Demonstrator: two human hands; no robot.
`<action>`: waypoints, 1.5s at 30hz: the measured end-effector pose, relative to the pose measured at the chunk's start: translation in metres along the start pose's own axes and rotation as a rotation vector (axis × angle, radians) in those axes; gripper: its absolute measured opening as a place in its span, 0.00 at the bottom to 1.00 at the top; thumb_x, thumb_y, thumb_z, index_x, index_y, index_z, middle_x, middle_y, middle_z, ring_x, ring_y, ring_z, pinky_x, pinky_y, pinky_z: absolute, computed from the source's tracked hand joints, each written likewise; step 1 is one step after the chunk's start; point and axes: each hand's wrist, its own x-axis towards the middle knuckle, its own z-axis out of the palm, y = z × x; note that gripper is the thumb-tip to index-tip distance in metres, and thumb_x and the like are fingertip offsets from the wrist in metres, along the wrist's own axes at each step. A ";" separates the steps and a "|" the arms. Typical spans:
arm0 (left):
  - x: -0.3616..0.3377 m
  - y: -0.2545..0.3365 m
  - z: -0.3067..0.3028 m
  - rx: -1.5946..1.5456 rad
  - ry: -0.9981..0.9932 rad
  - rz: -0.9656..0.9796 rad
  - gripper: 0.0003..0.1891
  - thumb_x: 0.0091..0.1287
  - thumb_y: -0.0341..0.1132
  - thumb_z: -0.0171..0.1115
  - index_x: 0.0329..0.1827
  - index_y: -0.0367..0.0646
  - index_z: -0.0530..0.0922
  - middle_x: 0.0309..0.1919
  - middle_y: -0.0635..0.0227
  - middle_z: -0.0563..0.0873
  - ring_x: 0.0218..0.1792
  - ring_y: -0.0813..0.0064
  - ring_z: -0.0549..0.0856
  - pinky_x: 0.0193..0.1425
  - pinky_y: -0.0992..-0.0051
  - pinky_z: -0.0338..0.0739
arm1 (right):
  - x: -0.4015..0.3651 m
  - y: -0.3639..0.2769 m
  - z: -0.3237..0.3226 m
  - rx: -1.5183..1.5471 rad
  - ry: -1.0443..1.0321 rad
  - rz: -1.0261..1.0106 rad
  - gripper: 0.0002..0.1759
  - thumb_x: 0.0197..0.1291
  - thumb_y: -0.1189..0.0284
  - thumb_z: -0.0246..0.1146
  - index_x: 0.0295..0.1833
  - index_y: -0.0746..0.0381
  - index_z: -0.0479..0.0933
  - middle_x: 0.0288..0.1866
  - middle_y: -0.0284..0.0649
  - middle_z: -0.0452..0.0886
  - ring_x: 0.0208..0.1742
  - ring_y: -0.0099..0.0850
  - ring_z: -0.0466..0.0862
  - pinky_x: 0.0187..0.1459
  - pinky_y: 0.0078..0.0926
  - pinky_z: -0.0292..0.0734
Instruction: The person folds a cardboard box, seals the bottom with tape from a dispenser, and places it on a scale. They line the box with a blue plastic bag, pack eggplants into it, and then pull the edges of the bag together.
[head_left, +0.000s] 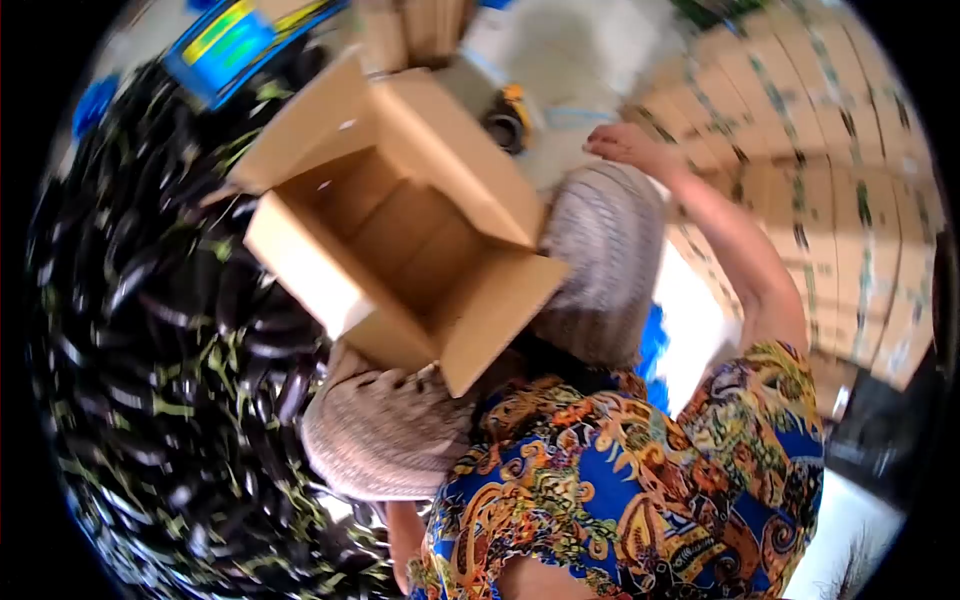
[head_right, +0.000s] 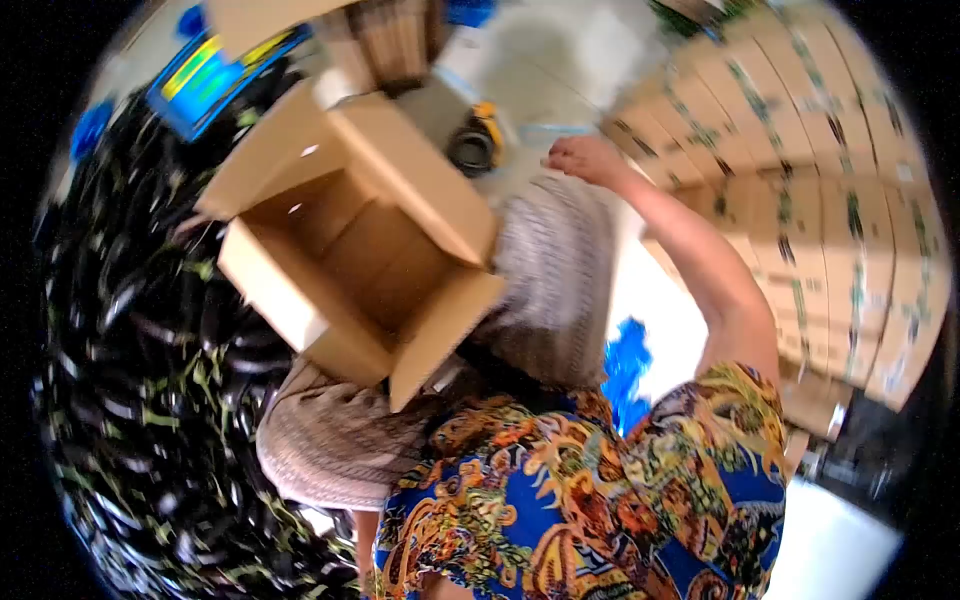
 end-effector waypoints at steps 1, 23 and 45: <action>-0.006 -0.001 -0.002 0.027 0.011 -0.029 0.17 0.71 0.38 0.56 0.55 0.36 0.78 0.39 0.61 0.86 0.38 0.69 0.83 0.43 0.70 0.78 | -0.024 0.068 0.024 -0.105 0.054 -0.012 0.23 0.57 0.52 0.63 0.43 0.62 0.80 0.37 0.48 0.84 0.36 0.41 0.84 0.39 0.37 0.78; -0.029 0.114 0.103 0.512 -0.265 0.149 0.17 0.72 0.39 0.56 0.57 0.37 0.78 0.44 0.60 0.85 0.42 0.66 0.83 0.45 0.69 0.80 | -0.244 0.086 0.411 0.289 -0.150 0.898 0.39 0.57 0.61 0.65 0.74 0.51 0.59 0.71 0.53 0.65 0.57 0.54 0.78 0.50 0.53 0.75; -0.038 0.143 0.129 0.609 -0.315 0.182 0.17 0.72 0.39 0.56 0.58 0.38 0.78 0.49 0.58 0.83 0.46 0.63 0.84 0.46 0.68 0.81 | -0.286 0.153 0.364 0.191 0.842 1.054 0.30 0.53 0.57 0.70 0.60 0.58 0.74 0.56 0.53 0.76 0.55 0.53 0.78 0.53 0.47 0.76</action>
